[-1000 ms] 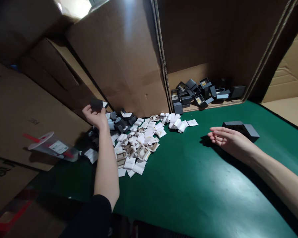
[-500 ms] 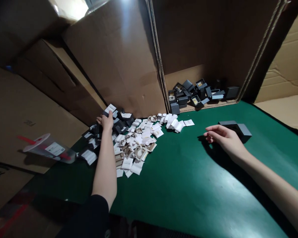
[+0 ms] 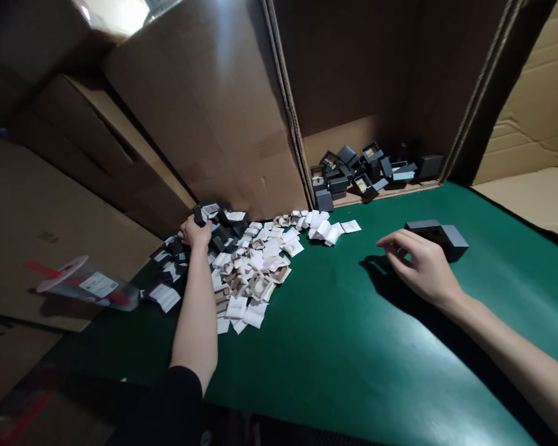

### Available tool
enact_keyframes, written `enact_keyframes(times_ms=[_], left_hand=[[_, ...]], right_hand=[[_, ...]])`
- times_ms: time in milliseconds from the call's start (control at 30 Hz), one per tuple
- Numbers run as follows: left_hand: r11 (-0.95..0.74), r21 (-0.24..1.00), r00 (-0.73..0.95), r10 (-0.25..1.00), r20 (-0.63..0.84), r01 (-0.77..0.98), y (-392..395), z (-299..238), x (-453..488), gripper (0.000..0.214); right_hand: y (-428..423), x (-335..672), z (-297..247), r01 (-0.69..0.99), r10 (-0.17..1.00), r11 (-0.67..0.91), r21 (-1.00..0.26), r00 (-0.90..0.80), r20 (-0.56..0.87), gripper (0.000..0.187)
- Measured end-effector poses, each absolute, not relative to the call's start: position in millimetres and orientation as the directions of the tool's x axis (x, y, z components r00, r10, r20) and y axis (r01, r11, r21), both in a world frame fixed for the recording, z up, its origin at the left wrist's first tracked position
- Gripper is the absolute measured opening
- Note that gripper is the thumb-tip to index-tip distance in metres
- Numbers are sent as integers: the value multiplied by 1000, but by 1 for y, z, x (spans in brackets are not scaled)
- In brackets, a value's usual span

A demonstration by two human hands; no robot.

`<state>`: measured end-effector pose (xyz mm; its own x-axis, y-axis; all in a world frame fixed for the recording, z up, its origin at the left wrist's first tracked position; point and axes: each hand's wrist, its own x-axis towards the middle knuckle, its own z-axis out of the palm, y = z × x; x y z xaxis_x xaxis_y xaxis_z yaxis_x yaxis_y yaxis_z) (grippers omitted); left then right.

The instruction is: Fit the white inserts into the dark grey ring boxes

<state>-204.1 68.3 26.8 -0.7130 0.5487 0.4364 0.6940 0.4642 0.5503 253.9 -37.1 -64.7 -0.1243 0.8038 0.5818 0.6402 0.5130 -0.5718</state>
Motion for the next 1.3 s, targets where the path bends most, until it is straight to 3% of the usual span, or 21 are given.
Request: enact_keyframes(times_ms=[200, 333, 467, 733, 833, 933, 1033, 1133, 1200, 1300], left_hand=[[395, 542, -667, 524, 531, 742, 67, 31, -202, 60], [269, 508, -565, 535, 628, 818, 66, 31, -200, 45], [209, 491, -503, 619, 603, 846, 66, 28, -198, 34], [201, 531, -533, 596, 601, 823, 63, 46, -195, 42], [44, 464, -391, 612, 687, 885, 51, 74, -184, 41], [-294, 386, -91, 682, 726, 874, 28, 103, -155, 40], [-444, 408, 202, 834, 513, 798, 3, 117, -115, 42], [-375, 419, 390, 919, 52, 827, -7, 109, -80, 48], [-316, 376, 397, 904, -160, 871, -2, 95, -64, 55], [-346, 312, 416, 889, -193, 885, 13, 70, -51, 55]], right_hand=[[-37, 253, -65, 647, 819, 498, -577, -133, 558, 12], [-37, 250, -66, 638, 826, 471, -609, -77, 558, 16], [-36, 251, -67, 623, 828, 467, -628, -60, 557, 15], [-37, 251, -65, 633, 818, 482, -605, -79, 570, 16], [-37, 258, -55, 699, 772, 463, -545, -16, 635, 17], [-31, 277, -44, 816, 657, 325, -478, 169, 735, 18], [-25, 299, -39, 894, 576, 63, -445, 331, 747, 26], [-23, 312, -43, 931, 671, -165, -326, 348, 654, 41], [-23, 313, -49, 951, 765, -205, -233, 304, 568, 53], [-21, 305, -60, 968, 874, -127, -217, 213, 437, 58]])
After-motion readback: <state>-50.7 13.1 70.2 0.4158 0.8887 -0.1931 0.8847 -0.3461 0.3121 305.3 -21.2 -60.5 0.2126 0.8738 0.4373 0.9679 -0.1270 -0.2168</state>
